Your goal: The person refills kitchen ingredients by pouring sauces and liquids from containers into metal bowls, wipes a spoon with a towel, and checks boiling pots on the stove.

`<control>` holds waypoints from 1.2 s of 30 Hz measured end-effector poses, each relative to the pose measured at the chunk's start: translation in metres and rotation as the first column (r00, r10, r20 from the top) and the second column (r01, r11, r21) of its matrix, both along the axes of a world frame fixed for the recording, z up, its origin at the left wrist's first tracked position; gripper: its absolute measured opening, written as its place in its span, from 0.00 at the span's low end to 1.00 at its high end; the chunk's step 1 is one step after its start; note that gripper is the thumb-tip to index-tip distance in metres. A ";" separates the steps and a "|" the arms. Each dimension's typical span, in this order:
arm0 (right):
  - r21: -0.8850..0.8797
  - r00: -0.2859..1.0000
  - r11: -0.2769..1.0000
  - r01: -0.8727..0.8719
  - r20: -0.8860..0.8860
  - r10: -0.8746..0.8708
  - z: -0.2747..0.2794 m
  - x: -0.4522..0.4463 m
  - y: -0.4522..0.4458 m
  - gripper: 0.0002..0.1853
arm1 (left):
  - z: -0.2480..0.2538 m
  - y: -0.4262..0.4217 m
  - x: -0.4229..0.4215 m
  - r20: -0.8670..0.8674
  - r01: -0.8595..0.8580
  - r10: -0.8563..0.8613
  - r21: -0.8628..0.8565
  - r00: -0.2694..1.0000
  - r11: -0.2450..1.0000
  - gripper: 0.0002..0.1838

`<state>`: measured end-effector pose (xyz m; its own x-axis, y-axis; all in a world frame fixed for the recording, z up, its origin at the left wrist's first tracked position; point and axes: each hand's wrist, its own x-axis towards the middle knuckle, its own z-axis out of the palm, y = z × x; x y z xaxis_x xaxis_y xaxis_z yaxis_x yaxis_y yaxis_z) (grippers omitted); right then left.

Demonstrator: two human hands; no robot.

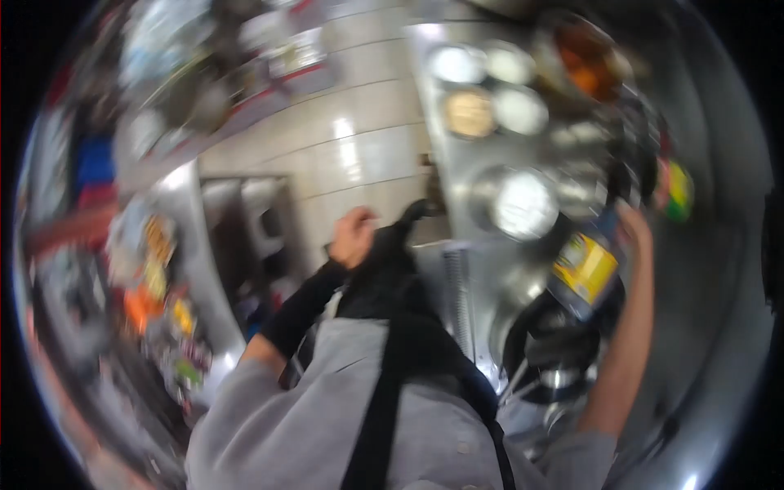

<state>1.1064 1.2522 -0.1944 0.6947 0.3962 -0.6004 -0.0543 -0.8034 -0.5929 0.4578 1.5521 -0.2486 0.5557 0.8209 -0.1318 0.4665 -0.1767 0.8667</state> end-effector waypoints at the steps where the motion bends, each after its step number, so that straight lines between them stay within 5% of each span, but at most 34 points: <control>1: -0.057 1.000 0.998 -0.028 -0.013 0.028 0.002 -0.004 0.003 0.20 | -0.006 0.001 -0.002 0.018 -0.004 0.005 -0.018 1.000 1.000 0.11; 2: 0.146 1.000 0.989 -0.010 -0.026 0.014 -0.020 0.008 -0.016 0.20 | -0.005 0.001 -0.002 0.014 -0.002 0.003 -0.064 1.000 0.998 0.12; 3: 0.184 0.999 0.982 -0.041 -0.002 0.042 0.024 -0.032 0.010 0.19 | -0.011 0.002 0.000 0.083 -0.039 0.049 -0.121 0.995 0.992 0.11; 4: 0.029 0.987 0.991 -0.128 0.101 0.125 0.018 -0.026 0.014 0.18 | -0.008 0.002 0.004 0.106 -0.058 0.076 -0.164 0.991 0.985 0.10; 6: -0.391 0.983 0.920 -0.040 0.151 0.107 0.023 -0.033 0.043 0.16 | -0.010 0.002 0.012 0.197 -0.007 0.029 -0.115 0.980 0.993 0.08; 8: -0.552 0.993 0.833 -0.030 0.080 0.089 0.067 -0.061 0.075 0.18 | -0.004 0.003 0.016 0.164 -0.010 0.039 -0.172 0.986 0.985 0.09; 25: -0.632 0.996 0.771 -0.078 -0.010 0.092 0.046 -0.048 0.068 0.12 | -0.007 0.022 0.035 0.072 0.012 0.006 -0.253 0.997 0.967 0.09; 36: -0.661 0.994 0.743 -0.110 -0.054 0.099 0.047 -0.047 0.068 0.13 | -0.039 0.044 0.035 0.011 0.213 -0.224 -0.356 0.975 0.910 0.25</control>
